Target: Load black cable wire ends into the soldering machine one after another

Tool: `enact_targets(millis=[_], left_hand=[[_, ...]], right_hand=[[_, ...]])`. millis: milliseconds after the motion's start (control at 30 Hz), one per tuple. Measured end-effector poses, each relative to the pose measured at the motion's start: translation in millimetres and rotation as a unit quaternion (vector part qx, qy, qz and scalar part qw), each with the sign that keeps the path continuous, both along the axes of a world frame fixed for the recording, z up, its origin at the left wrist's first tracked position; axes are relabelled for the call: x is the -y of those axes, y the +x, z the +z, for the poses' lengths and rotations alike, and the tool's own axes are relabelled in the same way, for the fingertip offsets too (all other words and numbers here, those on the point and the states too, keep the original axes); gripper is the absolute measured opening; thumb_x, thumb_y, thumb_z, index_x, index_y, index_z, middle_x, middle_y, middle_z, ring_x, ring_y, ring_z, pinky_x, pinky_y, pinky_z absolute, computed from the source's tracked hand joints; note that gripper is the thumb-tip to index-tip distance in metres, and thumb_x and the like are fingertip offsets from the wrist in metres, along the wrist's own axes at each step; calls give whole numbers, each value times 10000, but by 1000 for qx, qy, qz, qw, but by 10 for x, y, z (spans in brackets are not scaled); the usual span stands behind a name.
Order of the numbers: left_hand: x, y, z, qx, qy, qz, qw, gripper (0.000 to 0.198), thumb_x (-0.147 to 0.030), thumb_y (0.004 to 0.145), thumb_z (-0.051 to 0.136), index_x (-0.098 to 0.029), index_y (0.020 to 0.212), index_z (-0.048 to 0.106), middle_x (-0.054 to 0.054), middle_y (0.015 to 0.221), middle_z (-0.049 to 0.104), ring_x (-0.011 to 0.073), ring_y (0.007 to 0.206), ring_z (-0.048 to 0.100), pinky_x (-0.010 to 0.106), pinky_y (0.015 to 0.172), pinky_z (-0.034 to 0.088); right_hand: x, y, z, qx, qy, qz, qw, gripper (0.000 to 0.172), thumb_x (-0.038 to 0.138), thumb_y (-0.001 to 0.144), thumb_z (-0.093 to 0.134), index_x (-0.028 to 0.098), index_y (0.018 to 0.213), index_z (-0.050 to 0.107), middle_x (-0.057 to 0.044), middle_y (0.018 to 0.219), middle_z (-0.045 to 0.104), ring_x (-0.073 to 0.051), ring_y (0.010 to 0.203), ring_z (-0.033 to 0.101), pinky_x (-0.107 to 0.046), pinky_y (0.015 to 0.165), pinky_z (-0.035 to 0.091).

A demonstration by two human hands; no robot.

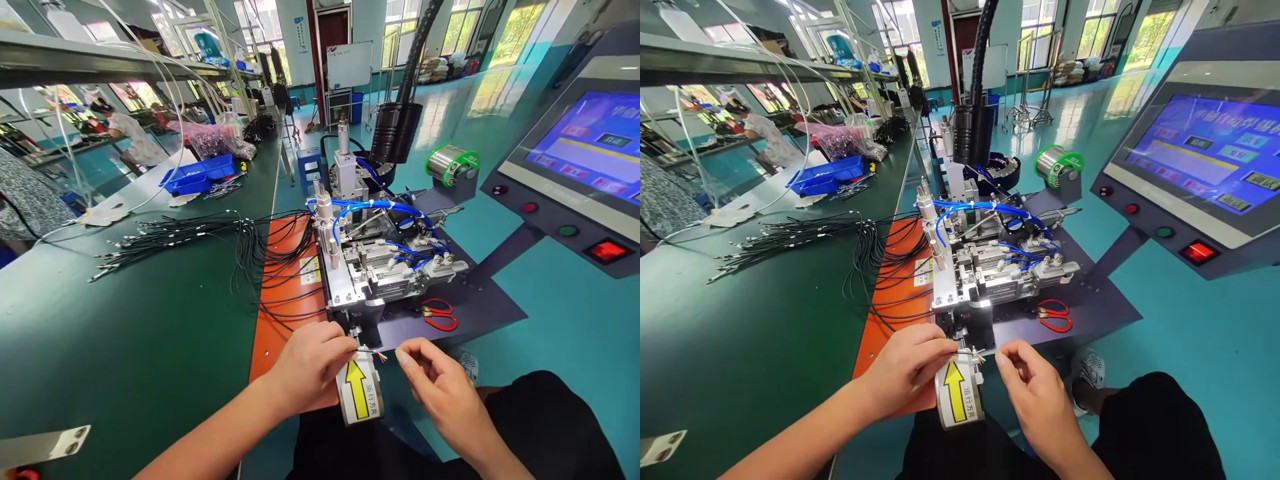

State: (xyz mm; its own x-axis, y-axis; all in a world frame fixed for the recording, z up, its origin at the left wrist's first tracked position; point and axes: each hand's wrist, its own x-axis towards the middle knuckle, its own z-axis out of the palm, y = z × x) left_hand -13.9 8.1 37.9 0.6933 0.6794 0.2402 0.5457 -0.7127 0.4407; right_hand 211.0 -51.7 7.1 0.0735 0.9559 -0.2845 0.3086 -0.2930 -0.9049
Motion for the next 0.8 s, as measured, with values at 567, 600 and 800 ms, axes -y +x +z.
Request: enact_targets(millis=[567,600,800], left_hand=[[151,143,-310,65,78,129,986,259,-202,958,491,-162,708,543,11,702,460,119,593,401,277,544,306],[153,142,-311,65,75,133,986,257,-201,960,486,-163,711,542,12,709,462,121,601,406,277,552,314],[152,129,-308,66,69,120,988,246,-192,967,468,-162,738,552,25,739,475,130,635,424,278,578,348]], right_hand=[[-57,-154,54,40,112,28,993,244,436,952,545,238,1056,642,-53,963,658,-206,868,617,-284,768,476],[-75,-179,50,33,103,22,994,251,450,947,549,236,1040,642,-49,947,651,-202,857,613,-283,764,471],[-227,-286,72,-138,-43,5,989,376,581,899,564,209,866,603,46,613,438,-108,526,345,-241,469,248]])
